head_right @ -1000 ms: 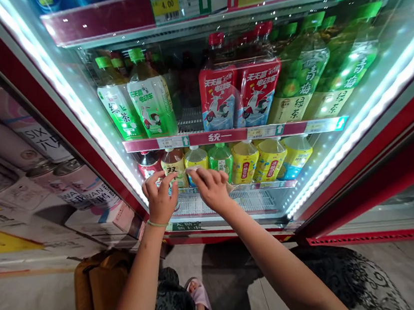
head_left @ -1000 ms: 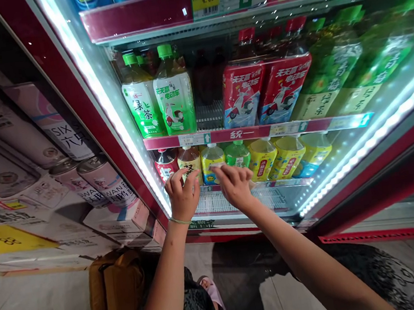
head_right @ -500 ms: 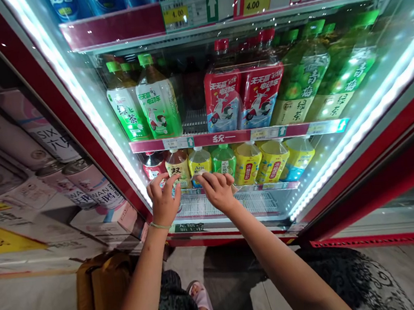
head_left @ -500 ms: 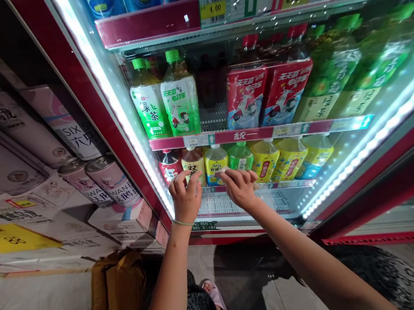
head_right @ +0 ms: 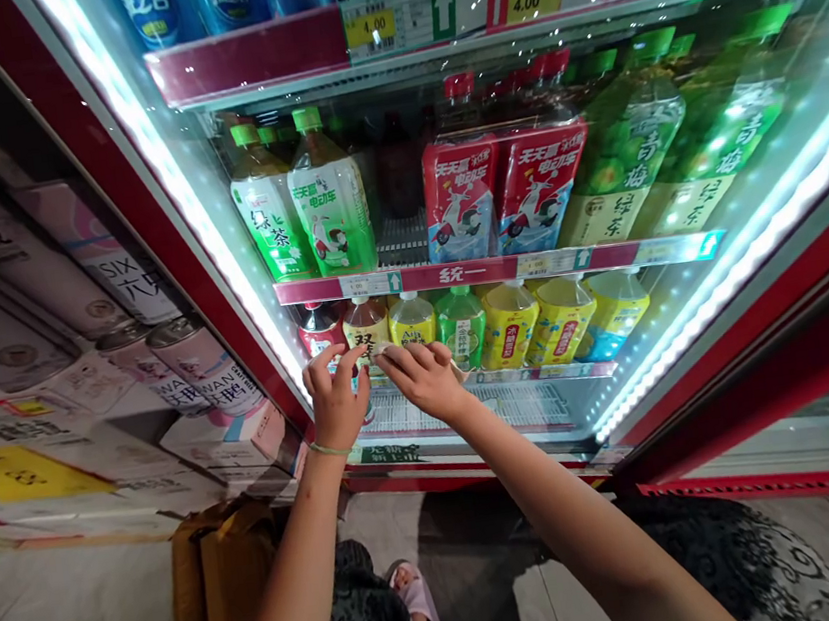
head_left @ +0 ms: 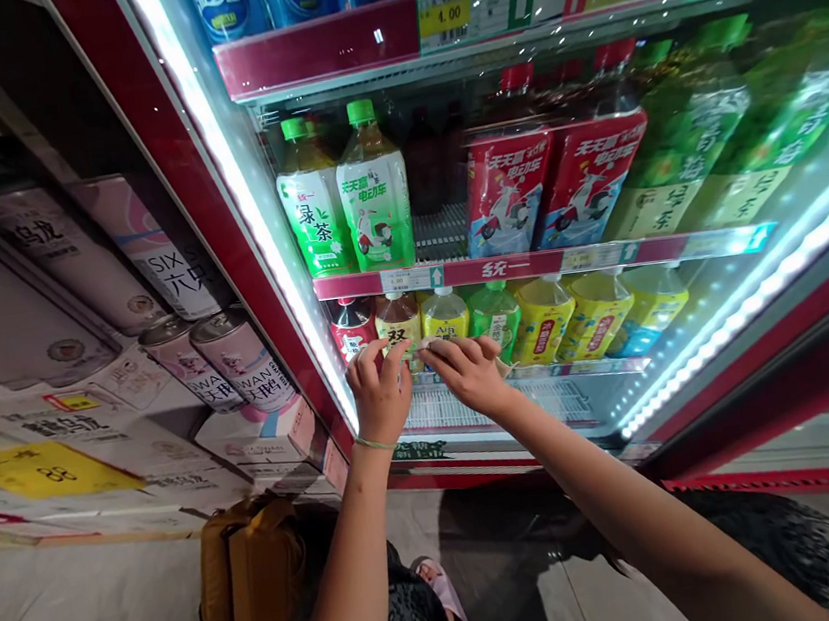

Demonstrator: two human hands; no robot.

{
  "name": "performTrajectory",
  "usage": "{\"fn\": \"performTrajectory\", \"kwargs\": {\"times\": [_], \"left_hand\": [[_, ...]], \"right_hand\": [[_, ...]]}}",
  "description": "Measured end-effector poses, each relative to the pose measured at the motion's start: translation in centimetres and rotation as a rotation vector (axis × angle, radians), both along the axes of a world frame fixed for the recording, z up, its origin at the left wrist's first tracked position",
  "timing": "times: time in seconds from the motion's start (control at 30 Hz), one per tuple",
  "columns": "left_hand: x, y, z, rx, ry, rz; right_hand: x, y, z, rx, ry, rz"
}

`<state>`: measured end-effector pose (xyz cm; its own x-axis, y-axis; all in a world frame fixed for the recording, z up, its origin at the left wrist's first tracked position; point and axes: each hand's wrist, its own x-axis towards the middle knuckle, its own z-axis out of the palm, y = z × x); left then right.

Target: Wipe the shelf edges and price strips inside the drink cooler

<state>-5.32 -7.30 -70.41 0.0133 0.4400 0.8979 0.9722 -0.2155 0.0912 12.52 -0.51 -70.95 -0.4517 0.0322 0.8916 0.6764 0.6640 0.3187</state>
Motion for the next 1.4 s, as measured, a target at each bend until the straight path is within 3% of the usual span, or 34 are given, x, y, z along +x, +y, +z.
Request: {"fn": "performTrajectory", "kwargs": {"times": [0.17,0.33,0.4,0.5,0.7,0.83,0.97,1.03,1.17,1.33,1.4], "left_hand": [[-0.4,-0.1,0.3,0.018,0.001,0.002],[-0.8,-0.1,0.3,0.026,-0.018,0.012],[-1.0,-0.2,0.2,0.012,-0.025,0.016],[-1.2,-0.3,0.2,-0.011,-0.041,0.013],[-1.5,-0.4,0.5,0.012,-0.058,0.013],[-1.7,-0.4,0.6,0.014,-0.077,-0.001],[-1.9,-0.4,0.6,0.012,-0.087,0.017],[-2.1,-0.5,0.6,0.003,-0.102,0.027],[-2.3,-0.6,0.6,-0.001,-0.140,0.007],[-2.5,-0.6,0.5,-0.001,-0.158,-0.016],[-2.5,-0.6,0.4,-0.003,-0.152,-0.013]], "right_hand": [[-0.5,0.2,-0.2,-0.044,0.179,-0.071],[-0.4,0.6,-0.7,-0.126,-0.090,0.036],[-0.4,0.7,-0.7,-0.110,-0.035,0.008],[-0.8,0.6,-0.3,-0.083,0.112,-0.057],[-0.6,0.3,1.3,0.073,-0.129,0.019],[-0.9,0.7,1.8,0.031,0.055,-0.061],[-1.1,1.2,1.4,-0.096,-0.207,0.026],[-0.8,1.3,1.3,-0.132,-0.244,-0.003],[-0.9,1.4,2.0,-0.074,0.001,-0.064],[-1.3,1.0,3.1,0.037,-0.283,0.086],[-1.1,1.0,3.3,0.040,-0.252,0.073]]}}
